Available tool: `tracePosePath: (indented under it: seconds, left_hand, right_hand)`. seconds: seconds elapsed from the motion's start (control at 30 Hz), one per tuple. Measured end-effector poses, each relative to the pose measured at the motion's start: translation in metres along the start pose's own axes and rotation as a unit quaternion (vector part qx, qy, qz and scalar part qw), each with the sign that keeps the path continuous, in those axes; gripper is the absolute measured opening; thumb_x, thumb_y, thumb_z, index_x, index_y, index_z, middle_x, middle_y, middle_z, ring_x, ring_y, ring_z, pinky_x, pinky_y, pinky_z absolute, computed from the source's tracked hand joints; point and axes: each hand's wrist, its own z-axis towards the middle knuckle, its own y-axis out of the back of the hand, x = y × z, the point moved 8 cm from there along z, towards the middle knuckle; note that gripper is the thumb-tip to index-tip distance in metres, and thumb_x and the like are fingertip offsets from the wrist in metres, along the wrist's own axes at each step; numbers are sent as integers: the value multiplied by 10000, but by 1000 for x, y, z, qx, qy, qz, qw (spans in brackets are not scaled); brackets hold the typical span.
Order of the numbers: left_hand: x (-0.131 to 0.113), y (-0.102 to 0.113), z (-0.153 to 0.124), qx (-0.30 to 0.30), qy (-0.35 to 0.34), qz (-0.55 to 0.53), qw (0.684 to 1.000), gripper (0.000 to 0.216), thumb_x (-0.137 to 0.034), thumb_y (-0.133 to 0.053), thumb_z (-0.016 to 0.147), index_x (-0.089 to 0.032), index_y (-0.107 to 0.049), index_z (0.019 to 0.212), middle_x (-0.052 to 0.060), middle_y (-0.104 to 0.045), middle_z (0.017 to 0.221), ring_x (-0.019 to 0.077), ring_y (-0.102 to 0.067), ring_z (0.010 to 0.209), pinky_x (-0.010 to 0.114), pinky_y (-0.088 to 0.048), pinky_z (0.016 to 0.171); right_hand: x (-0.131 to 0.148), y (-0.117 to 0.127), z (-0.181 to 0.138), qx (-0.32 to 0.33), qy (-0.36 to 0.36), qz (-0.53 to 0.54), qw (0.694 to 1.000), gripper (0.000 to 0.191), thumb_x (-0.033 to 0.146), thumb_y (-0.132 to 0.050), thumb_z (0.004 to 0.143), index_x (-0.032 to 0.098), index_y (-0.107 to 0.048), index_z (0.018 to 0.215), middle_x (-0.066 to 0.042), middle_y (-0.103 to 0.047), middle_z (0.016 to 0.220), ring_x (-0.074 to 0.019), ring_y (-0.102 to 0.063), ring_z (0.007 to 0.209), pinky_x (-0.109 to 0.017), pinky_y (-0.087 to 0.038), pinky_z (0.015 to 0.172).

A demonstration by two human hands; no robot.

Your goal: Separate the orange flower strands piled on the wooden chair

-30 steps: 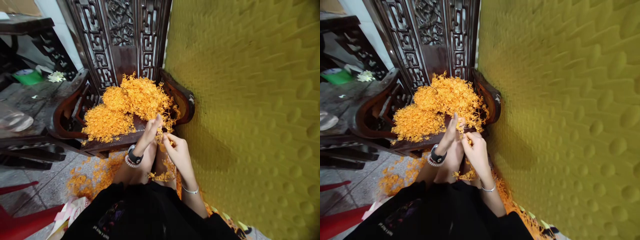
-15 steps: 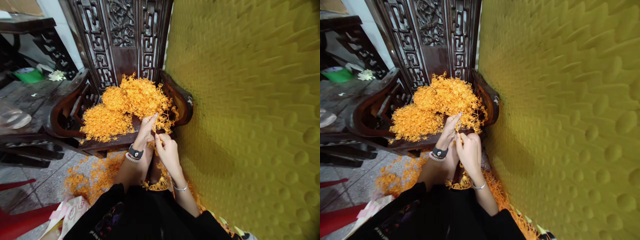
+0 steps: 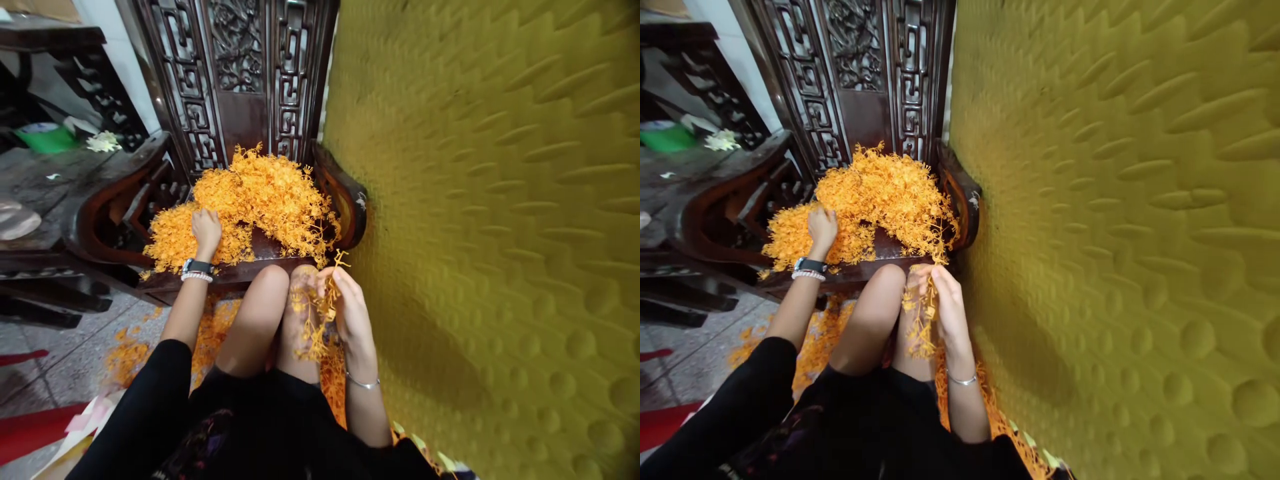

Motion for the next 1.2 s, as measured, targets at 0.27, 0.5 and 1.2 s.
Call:
tracePosePath:
  seconds: [0.27,0.5,1.2]
  left_hand:
    - [23,25,-6,-44,-31,49,997,172,-102,-582,803,-148,-493,663,19,-426,729,251,-387,1009,496,-193,1002]
    - [-35,3,-92,74,-130,-48,988,316,-395,-427,937,-179,-658,945,43,-664,952,167,-591,932,317,-439,887]
    - [-45,-1,-190,348,-253,-50,902,198,-382,-592,848,-234,-712,899,49,-725,937,218,-623,931,432,-394,1004]
  right_hand:
    - [11,7,26,28,-8,163,986,234,385,-501,860,236,-668,928,-46,-658,1192,-218,-573,1177,-446,-462,1002]
    - [-25,-10,44,-4,-21,148,989,267,440,-463,877,214,-594,825,-70,-703,1006,-206,-654,1026,-414,-486,963]
    - [-85,-14,-23,-73,-26,-93,993,286,382,-666,748,169,-601,927,-43,-673,874,-173,-620,795,-299,-512,755]
